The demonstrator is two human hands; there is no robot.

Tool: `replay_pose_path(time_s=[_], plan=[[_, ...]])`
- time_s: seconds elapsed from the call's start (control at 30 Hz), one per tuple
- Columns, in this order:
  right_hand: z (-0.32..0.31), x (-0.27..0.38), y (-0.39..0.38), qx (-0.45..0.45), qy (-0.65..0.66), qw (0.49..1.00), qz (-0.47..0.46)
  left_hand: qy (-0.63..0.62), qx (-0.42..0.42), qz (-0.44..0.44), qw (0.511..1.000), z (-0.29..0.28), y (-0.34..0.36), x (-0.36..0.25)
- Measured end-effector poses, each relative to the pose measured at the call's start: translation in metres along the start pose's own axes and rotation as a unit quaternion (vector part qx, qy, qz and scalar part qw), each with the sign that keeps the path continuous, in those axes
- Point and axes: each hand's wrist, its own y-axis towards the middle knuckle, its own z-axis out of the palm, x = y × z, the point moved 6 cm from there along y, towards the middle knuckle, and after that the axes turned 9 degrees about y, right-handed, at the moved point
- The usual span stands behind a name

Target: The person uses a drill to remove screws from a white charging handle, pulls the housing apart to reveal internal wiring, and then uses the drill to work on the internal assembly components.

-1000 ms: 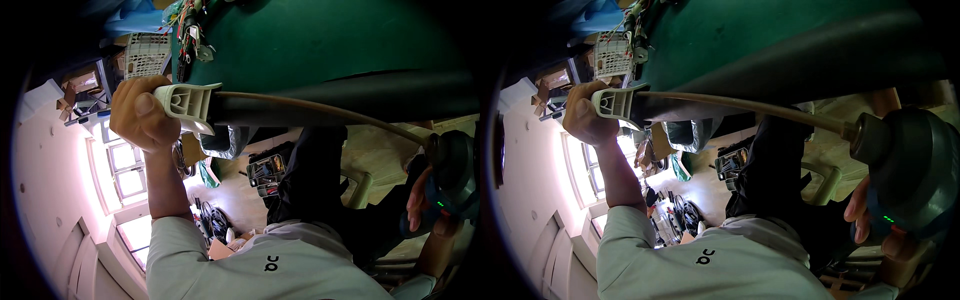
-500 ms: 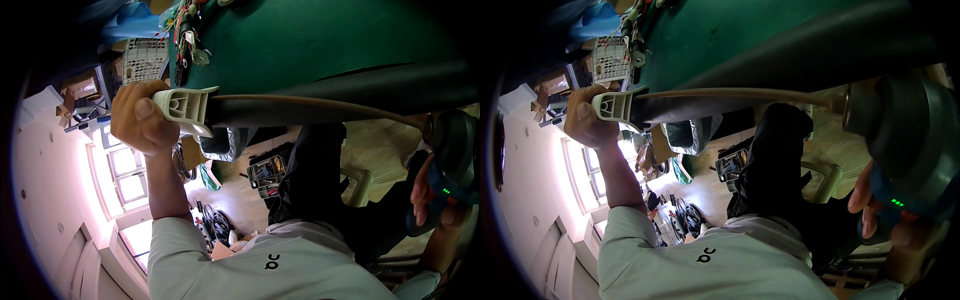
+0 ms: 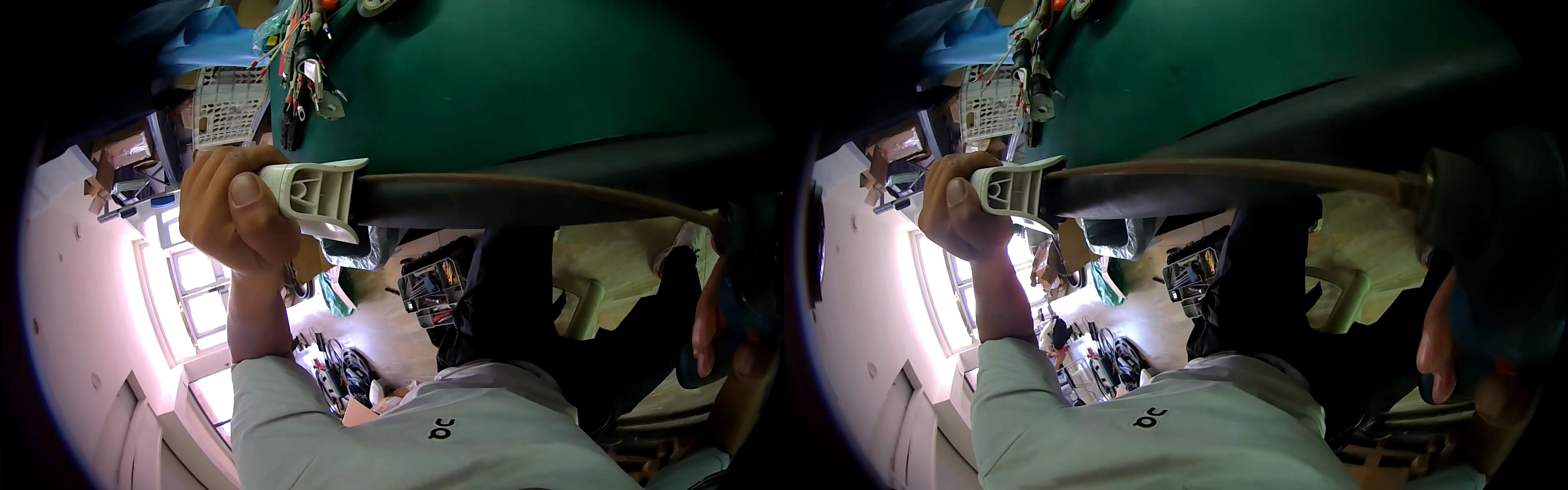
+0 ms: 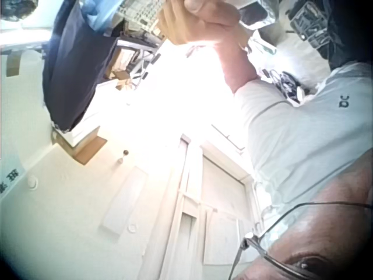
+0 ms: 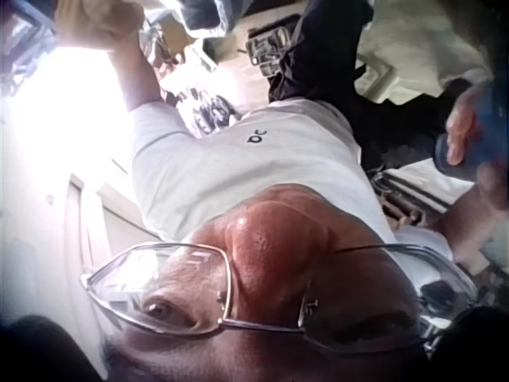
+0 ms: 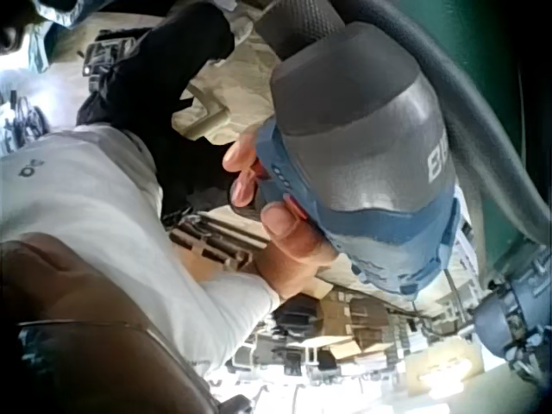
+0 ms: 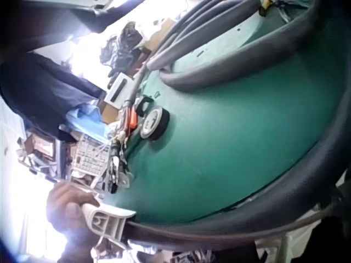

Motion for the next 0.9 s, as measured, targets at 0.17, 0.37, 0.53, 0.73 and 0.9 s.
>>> replay_pose_path(time_s=[0.17,0.37,0.53,0.73,0.9], plan=[[-0.011,-0.008,-0.005,0.054,-0.052,0.996,0.054,0.029,0.065,-0.015,0.997,-0.001,0.000,-0.002],[-0.005,-0.009,0.001,0.028,-0.019,0.997,0.071,0.009,0.056,-0.015,0.998,-0.001,0.002,0.000],[-0.010,-0.011,0.000,0.029,-0.008,0.997,0.073,0.017,0.062,-0.031,0.997,-0.001,0.000,0.001],[-0.013,-0.021,-0.008,-0.001,0.022,0.998,0.066,-0.017,0.018,-0.026,0.999,0.000,-0.002,0.002],[-0.012,-0.021,-0.010,-0.024,0.036,0.997,0.063,-0.010,0.008,-0.026,1.000,0.000,-0.004,0.006]])
